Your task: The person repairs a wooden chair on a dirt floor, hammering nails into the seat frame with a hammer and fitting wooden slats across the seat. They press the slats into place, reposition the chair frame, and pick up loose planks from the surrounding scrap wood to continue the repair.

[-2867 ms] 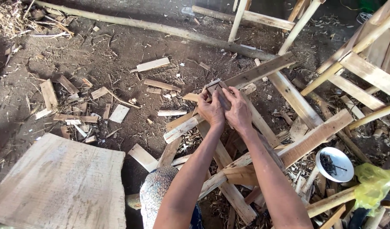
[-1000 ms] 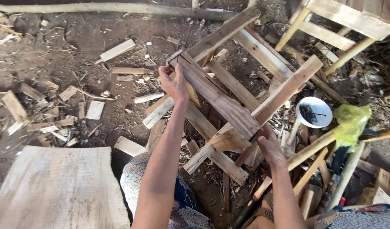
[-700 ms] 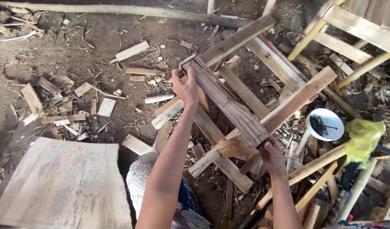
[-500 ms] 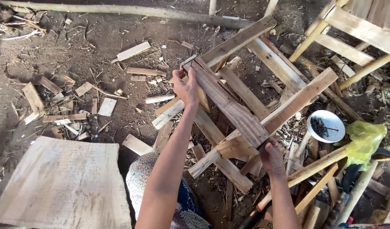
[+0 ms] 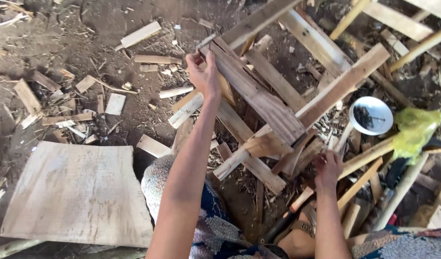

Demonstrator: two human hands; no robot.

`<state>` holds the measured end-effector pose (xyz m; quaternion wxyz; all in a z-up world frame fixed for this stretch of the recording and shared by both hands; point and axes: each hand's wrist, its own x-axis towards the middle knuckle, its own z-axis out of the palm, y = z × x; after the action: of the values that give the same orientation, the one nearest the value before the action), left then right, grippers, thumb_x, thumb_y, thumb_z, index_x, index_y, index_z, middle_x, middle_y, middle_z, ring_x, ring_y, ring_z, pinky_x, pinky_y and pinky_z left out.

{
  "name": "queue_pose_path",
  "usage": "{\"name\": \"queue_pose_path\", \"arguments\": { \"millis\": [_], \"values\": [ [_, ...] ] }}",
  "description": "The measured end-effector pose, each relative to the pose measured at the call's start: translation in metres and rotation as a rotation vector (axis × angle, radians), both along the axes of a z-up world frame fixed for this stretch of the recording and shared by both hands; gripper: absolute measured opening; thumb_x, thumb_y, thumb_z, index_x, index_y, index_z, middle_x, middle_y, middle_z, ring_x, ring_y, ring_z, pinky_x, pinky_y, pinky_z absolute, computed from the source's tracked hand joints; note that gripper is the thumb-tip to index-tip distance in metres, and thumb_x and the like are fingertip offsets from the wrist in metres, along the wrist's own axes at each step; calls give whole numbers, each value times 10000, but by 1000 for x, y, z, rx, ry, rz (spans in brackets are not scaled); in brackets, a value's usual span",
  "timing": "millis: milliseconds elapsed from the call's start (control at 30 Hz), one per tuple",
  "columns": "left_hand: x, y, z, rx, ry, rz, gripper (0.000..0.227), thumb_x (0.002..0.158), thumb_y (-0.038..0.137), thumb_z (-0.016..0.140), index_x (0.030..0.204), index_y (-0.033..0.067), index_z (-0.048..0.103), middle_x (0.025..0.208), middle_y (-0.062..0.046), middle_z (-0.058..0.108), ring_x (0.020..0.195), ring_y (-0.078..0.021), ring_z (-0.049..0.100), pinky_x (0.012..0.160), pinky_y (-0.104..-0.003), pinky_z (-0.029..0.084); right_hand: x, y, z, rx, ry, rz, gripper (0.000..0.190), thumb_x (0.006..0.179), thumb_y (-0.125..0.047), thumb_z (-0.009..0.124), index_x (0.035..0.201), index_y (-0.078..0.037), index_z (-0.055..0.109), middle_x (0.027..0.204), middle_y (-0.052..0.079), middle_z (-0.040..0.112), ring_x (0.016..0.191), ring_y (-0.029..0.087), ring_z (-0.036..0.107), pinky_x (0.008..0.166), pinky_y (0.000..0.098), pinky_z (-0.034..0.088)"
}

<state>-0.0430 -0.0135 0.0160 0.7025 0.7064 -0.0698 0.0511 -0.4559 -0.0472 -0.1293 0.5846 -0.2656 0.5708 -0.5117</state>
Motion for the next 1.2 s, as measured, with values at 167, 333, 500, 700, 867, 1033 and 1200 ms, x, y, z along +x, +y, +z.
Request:
{"name": "queue_pose_path", "arguments": {
  "millis": [167,333,500,700,867,1033,1200],
  "values": [
    [1,-10,-10,2,14,23,307,774,369,702,965,205,527,927,-29,657,962,-194,643,903,-390,458,-53,12,-128,22,789,-180,248,818,-340,619,975,-150,650,824,105,625,655,291,631,553,385,531],
    [-11,16,22,-260,-22,-192,178,827,151,648,884,95,489,821,-53,586,703,-158,600,661,-305,565,-18,76,-38,-59,820,214,235,922,-224,567,896,2,627,706,60,600,529,165,595,535,303,443],
    [-11,15,25,-192,-102,-159,199,827,205,628,874,103,463,833,-26,504,752,-150,526,713,-323,493,-13,101,-30,213,1229,229,486,781,-468,667,979,-97,423,996,123,475,917,342,504,725,568,394],
    [-11,10,22,-243,-109,-154,144,845,141,621,868,102,484,822,-27,525,699,-142,548,671,-280,526,-28,131,-51,94,1321,350,475,753,-159,667,1095,-12,370,1049,208,499,934,399,531,829,486,425],
    [-19,14,35,-190,-6,-106,165,855,180,585,934,101,465,844,-41,510,749,-161,524,711,-325,480,-43,114,-77,344,1336,476,556,799,-272,630,1146,50,338,923,249,624,824,402,633,818,477,428],
    [-20,21,46,-260,136,-118,420,810,245,637,1097,71,385,936,-94,538,824,-199,579,786,-351,502,-61,105,-80,314,865,302,408,791,-197,656,989,155,601,862,267,621,722,370,589,676,429,463],
    [-25,20,50,-221,219,-120,527,803,159,607,1253,87,343,1122,-117,446,973,-232,500,859,-400,445,-64,83,-76,347,7,55,145,901,-77,560,909,66,538,793,135,567,663,200,556,599,307,538]
  ]
}}
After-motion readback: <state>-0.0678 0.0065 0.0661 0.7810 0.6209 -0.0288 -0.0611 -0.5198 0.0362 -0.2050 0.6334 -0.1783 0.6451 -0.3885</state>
